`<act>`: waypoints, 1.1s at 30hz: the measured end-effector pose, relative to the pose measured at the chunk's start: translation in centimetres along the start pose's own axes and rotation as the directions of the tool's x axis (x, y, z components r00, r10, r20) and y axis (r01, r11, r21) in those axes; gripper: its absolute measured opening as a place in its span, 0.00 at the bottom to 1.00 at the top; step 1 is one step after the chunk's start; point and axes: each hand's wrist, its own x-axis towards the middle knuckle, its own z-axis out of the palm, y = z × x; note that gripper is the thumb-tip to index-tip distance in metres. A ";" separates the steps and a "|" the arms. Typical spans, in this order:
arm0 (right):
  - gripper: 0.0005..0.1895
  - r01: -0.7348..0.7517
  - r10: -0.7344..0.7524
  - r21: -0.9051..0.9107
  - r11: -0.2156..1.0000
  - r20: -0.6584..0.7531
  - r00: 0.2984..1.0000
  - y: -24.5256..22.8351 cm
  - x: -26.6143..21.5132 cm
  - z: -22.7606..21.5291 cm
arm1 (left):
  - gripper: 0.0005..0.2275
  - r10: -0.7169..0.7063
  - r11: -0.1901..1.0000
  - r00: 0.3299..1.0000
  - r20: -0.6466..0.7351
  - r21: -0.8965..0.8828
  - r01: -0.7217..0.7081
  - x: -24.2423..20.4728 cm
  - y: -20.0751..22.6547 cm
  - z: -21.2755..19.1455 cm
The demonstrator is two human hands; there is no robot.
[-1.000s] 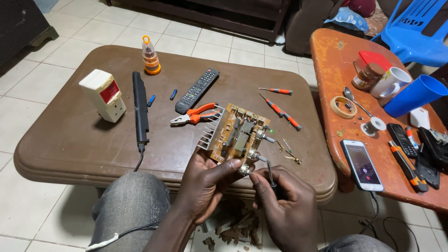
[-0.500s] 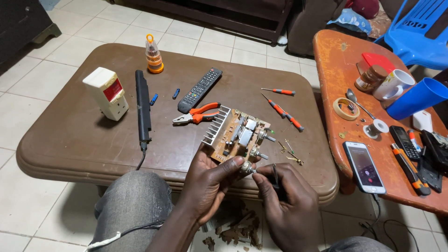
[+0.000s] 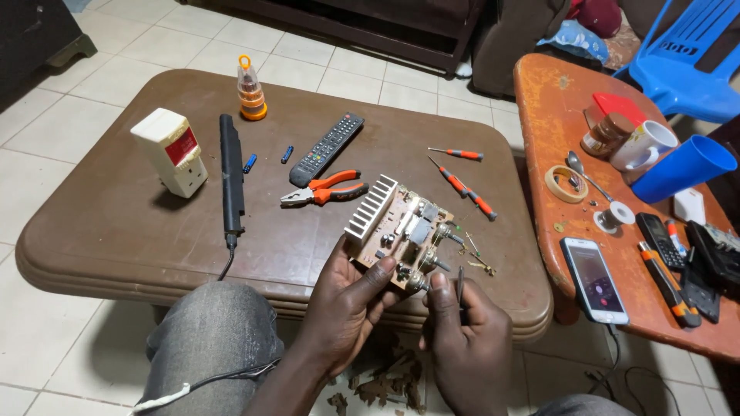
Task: Disassembling a mobile phone and working on a circuit board using a screwdriver.
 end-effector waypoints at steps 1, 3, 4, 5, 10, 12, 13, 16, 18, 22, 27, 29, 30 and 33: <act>0.24 0.008 -0.008 -0.003 1.000 0.003 1.000 -0.1 0.2 -0.3 | 0.23 0.007 1.000 1.000 0.001 -0.006 -0.007 0.1 0.0 0.0; 0.24 0.000 0.003 -0.059 0.998 0.043 0.999 -0.2 0.4 -0.7 | 0.22 0.035 0.999 0.999 0.017 -0.037 -0.034 0.1 0.1 0.0; 0.24 0.006 -0.003 -0.061 0.998 0.048 0.999 0.0 0.6 -0.7 | 0.22 0.041 0.998 0.999 0.014 -0.042 -0.041 0.1 0.4 0.2; 0.19 -0.029 0.030 -0.019 0.999 0.034 0.999 0.1 0.7 -0.6 | 0.22 0.027 0.999 1.000 -0.008 -0.034 -0.028 -0.1 0.6 0.2; 0.09 -0.009 0.009 -0.004 1.000 0.028 1.000 0.0 0.8 -0.2 | 0.22 -0.027 0.998 0.995 -0.094 -0.057 0.022 -0.6 2.0 0.8; 0.08 -0.143 0.141 0.090 0.986 0.037 0.989 0.2 0.9 -0.1 | 0.24 -0.095 0.987 0.990 -0.102 -0.138 0.081 -0.7 2.1 0.8; 0.08 -0.139 0.136 0.091 0.986 0.039 0.990 0.7 1.0 -0.1 | 0.24 -0.090 0.987 0.991 -0.102 -0.140 0.076 -0.5 1.8 0.5; 0.08 -0.164 0.154 0.363 0.917 0.056 0.987 2.0 1.4 -0.2 | 0.21 -0.093 0.991 0.991 -0.094 -0.104 0.083 -0.3 1.2 -0.1; 0.08 -0.200 0.206 0.380 0.903 0.026 0.978 2.9 2.1 -0.6 | 0.25 -0.053 0.980 0.998 -0.012 -0.191 0.050 -0.1 1.2 -0.1; 0.08 -0.259 0.289 0.341 0.904 -0.041 0.956 2.9 2.1 -1.3 | 0.27 0.014 0.980 0.994 0.107 -0.201 0.008 0.1 -0.3 -0.7; 0.11 -0.153 0.160 0.156 0.976 -0.028 0.987 3.2 3.0 -1.6 | 0.28 0.101 0.983 0.994 0.043 -0.159 -0.093 2.0 -2.0 -1.9; 0.13 -0.114 0.122 0.139 0.984 -0.050 0.991 3.1 3.1 -1.9 | 0.26 0.064 0.994 0.998 -0.022 -0.085 -0.066 0.6 -0.1 -0.3; 0.15 -0.071 0.078 0.121 0.990 -0.057 0.995 3.0 3.2 -2.0 | 0.25 0.044 0.999 0.994 -0.098 -0.014 -0.045 0.0 0.9 0.5; 0.23 -0.207 0.213 0.091 0.974 -0.069 0.975 3.9 3.9 -2.5 | 0.26 0.125 0.990 0.989 -0.074 -0.055 -0.129 1.2 0.0 -0.5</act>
